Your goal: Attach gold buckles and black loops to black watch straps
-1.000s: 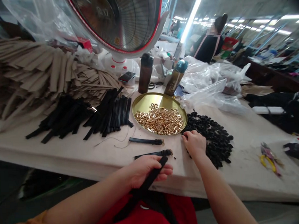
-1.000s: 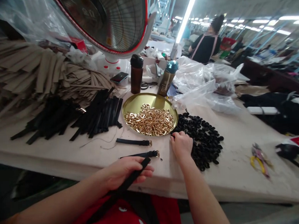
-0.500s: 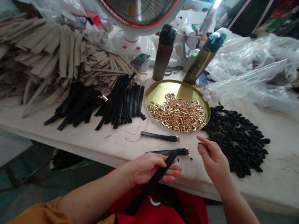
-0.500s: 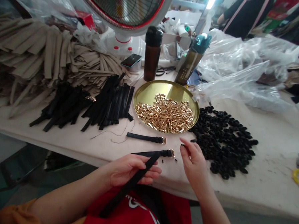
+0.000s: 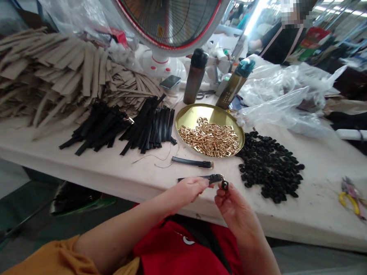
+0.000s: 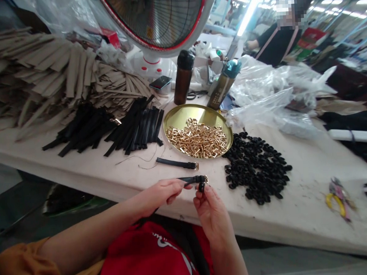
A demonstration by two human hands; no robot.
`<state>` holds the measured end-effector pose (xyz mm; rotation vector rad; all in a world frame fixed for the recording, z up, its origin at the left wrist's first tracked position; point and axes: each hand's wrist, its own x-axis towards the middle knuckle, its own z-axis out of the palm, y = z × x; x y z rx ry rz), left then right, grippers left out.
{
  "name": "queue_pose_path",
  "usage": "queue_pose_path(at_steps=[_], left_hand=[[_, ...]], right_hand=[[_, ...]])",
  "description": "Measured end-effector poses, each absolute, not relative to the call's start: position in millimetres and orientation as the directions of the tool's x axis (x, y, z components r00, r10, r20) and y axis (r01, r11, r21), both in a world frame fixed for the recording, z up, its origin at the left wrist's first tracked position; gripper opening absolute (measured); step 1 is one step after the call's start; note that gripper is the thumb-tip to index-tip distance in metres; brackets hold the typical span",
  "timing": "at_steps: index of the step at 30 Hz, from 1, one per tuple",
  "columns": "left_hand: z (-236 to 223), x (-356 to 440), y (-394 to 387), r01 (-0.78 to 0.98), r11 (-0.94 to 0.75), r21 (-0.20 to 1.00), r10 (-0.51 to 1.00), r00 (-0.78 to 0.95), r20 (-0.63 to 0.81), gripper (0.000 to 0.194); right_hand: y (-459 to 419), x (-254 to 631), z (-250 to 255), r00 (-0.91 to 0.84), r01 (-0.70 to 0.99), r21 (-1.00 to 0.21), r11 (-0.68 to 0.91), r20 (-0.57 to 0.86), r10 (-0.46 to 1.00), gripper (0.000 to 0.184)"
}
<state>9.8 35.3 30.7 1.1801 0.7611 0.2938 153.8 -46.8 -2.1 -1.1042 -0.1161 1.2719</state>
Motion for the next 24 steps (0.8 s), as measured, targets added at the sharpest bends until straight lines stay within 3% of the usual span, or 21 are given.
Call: queue_pose_path(at_steps=[5,9,13,17,20,24], left_hand=[[30,14,22,0.287,0.118,0.951,0.602,0.741,-0.298,0.027],[25,13,14,0.316,0.042,0.948,0.573,0.77,-0.281,0.029],[22,10,15,0.401,-0.019,0.916,0.491,0.802,-0.341,0.031],[20,10,19,0.426,-0.259,0.867,0.455,0.845,-0.279,0.024],[22,8,20,0.374,-0.272,0.887,0.392,0.885,-0.252,0.025],[24,2,22,0.398,-0.04,0.917,0.304,0.879,-0.368,0.03]], right_hand=[[-57,143,7,0.417,-0.657,-0.751,-0.068,-0.438,0.796,0.023],[-66,142,4,0.447,-0.584,-0.806,-0.095,-0.417,0.791,0.024],[-75,147,-1,0.493,-0.292,-0.929,-0.227,-0.349,0.797,0.03],[-81,150,-1,0.399,-0.002,-0.943,-0.334,-0.307,0.864,0.029],[-82,153,-4,0.297,-0.072,-0.928,-0.366,-0.37,0.88,0.025],[-79,164,-11,0.345,-0.308,-0.889,-0.339,-0.437,0.831,0.022]])
